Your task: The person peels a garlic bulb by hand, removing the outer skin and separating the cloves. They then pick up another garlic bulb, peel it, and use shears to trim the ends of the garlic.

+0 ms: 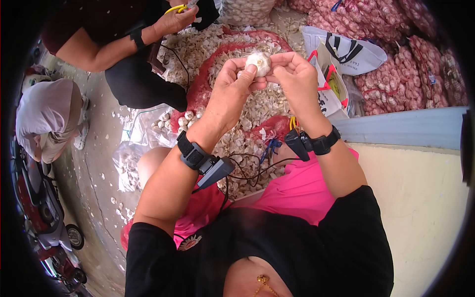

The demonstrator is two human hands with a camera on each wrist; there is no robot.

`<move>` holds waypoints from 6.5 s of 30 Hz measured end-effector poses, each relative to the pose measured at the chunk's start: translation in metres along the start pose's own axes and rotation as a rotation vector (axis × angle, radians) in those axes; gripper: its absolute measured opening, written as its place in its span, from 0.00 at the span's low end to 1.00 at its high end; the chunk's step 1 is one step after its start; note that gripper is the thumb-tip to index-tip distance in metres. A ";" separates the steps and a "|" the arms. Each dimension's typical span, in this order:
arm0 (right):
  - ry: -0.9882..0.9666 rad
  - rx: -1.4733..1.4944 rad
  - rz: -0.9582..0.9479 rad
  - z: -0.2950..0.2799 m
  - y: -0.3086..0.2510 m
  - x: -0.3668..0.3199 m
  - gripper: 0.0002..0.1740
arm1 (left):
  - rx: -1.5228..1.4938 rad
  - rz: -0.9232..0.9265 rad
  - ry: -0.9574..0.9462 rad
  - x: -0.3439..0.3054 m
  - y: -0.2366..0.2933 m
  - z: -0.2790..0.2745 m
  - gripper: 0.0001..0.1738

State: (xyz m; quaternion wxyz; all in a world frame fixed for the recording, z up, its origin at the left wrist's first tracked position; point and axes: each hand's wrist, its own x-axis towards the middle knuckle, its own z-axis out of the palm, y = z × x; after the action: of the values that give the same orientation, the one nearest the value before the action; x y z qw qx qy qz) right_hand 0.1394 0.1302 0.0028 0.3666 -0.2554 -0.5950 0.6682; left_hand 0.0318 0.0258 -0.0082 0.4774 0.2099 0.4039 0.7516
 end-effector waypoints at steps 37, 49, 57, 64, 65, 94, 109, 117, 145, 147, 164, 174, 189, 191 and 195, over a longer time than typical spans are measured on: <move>-0.078 -0.725 -0.514 0.005 -0.002 -0.001 0.04 | 0.643 0.114 0.034 -0.001 0.015 -0.013 0.14; -0.097 -0.202 -0.017 -0.012 -0.011 0.007 0.11 | 0.110 -0.043 -0.027 0.002 0.020 -0.014 0.13; 0.036 -0.281 -0.161 -0.019 -0.012 0.017 0.12 | -0.057 -0.175 -0.025 0.000 0.031 -0.014 0.13; -0.218 -0.601 -0.380 0.002 -0.020 0.000 0.11 | 0.083 -0.167 -0.048 0.001 0.025 -0.017 0.12; -0.217 -0.600 -0.379 0.002 -0.019 0.000 0.11 | 0.129 -0.149 -0.032 0.001 0.025 -0.017 0.13; -0.088 -0.598 -0.143 -0.023 -0.007 0.010 0.13 | -0.018 -0.270 -0.084 0.002 0.030 -0.023 0.14; -0.139 -0.559 -0.351 0.002 -0.013 -0.004 0.10 | 0.042 -0.223 -0.089 0.001 0.027 -0.016 0.14; -0.155 -1.012 -0.828 0.001 -0.014 -0.005 0.04 | 0.388 -0.197 -0.025 -0.001 0.025 -0.019 0.14; -0.218 -0.042 0.266 -0.021 -0.013 0.003 0.13 | 0.116 -0.345 -0.155 0.002 0.033 -0.028 0.17; -0.208 -0.042 0.255 -0.020 -0.014 0.003 0.13 | 0.052 -0.358 -0.094 0.001 0.033 -0.022 0.16; -0.182 0.012 0.292 -0.020 -0.019 0.001 0.11 | -0.015 -0.356 -0.150 0.005 0.029 -0.029 0.16; -0.296 0.171 0.308 -0.023 -0.018 0.003 0.13 | -0.108 -0.386 -0.182 0.005 0.034 -0.031 0.17; -0.142 -0.487 -0.081 -0.029 -0.011 0.007 0.13 | -0.236 -0.392 -0.262 0.005 0.034 -0.027 0.16; -0.181 -0.057 0.143 -0.020 -0.032 0.001 0.13 | -0.155 -0.363 -0.217 0.005 0.034 -0.024 0.16; -0.286 -0.136 0.072 -0.019 -0.022 -0.002 0.12 | -0.028 -0.334 -0.151 0.003 0.030 -0.022 0.16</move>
State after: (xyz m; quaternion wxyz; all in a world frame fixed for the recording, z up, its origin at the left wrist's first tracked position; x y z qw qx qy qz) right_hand 0.1589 0.1407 0.0211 0.2358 -0.2033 -0.6754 0.6686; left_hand -0.0009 0.0129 0.0029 0.6274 0.1893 0.3857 0.6495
